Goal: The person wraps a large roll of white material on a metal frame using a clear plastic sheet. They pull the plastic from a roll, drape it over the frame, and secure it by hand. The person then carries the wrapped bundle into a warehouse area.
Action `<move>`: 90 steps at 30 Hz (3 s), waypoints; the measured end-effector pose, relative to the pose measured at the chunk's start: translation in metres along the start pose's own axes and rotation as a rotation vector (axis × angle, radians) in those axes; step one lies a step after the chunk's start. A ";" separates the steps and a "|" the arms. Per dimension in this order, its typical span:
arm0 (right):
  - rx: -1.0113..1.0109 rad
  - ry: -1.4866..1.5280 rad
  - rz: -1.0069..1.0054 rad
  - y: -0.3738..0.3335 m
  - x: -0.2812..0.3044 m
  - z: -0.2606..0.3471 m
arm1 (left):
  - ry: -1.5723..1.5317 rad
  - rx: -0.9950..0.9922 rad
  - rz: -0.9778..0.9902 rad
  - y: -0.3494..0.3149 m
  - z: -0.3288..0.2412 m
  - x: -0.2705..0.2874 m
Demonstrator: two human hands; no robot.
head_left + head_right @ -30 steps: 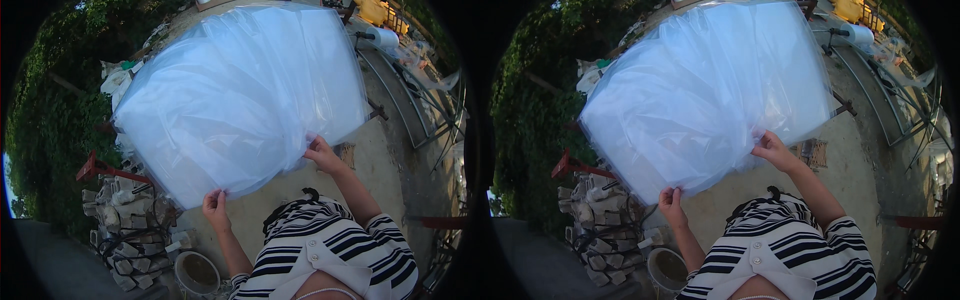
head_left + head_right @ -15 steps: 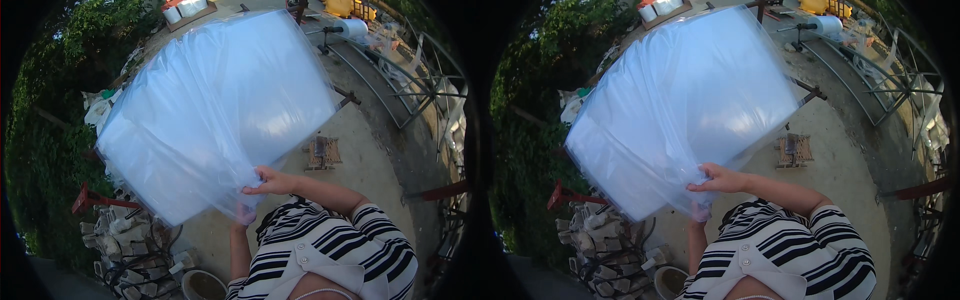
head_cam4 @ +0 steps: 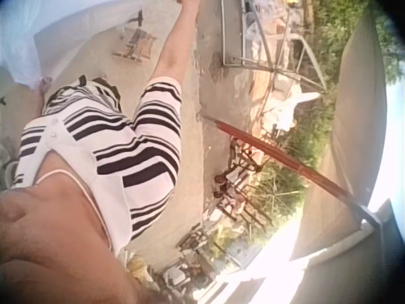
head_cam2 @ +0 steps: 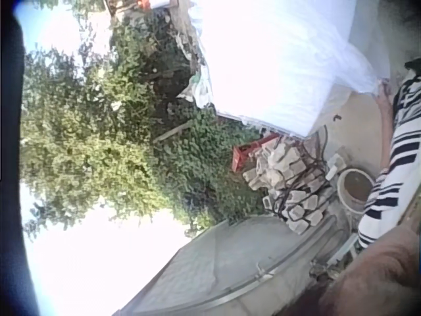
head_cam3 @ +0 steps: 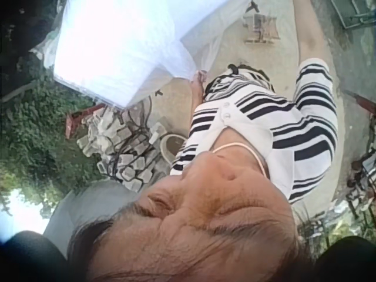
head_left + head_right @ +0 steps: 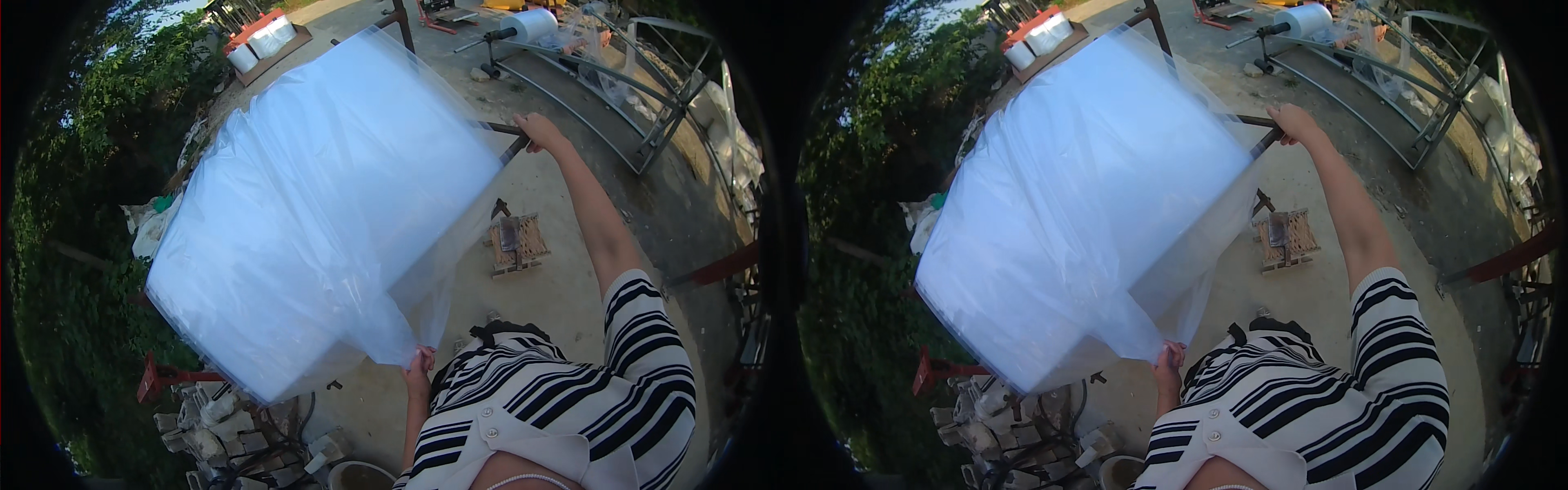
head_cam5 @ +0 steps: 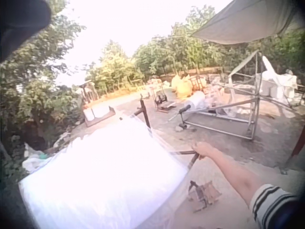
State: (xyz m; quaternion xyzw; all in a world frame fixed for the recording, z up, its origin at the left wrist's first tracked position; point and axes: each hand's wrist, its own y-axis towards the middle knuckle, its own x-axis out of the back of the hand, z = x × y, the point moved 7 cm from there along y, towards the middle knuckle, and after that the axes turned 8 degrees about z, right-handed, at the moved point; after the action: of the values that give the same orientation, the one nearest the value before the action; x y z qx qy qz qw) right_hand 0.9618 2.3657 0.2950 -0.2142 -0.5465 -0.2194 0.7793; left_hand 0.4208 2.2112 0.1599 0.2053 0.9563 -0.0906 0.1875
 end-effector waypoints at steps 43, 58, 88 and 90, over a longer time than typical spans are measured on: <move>-0.792 0.727 0.365 -0.068 -0.555 -0.337 | 2.179 -0.710 -0.598 0.225 -0.271 -0.015; -0.785 0.539 0.482 -0.016 -0.696 -0.358 | 1.980 -0.627 -0.606 0.283 -0.282 -0.063; -0.019 1.167 0.547 -0.139 -0.092 -0.109 | 1.834 -0.871 -0.861 0.225 -0.337 -0.022; -0.065 1.127 0.613 -0.140 -0.095 -0.114 | 1.834 -0.840 -0.885 0.223 -0.339 -0.011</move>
State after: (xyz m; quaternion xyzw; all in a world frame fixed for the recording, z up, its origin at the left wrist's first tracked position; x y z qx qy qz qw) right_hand 0.9384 2.1965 0.1824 -0.2361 0.0396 -0.0818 0.9675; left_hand 0.4165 2.4929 0.4525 -0.2461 0.6760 0.3696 -0.5880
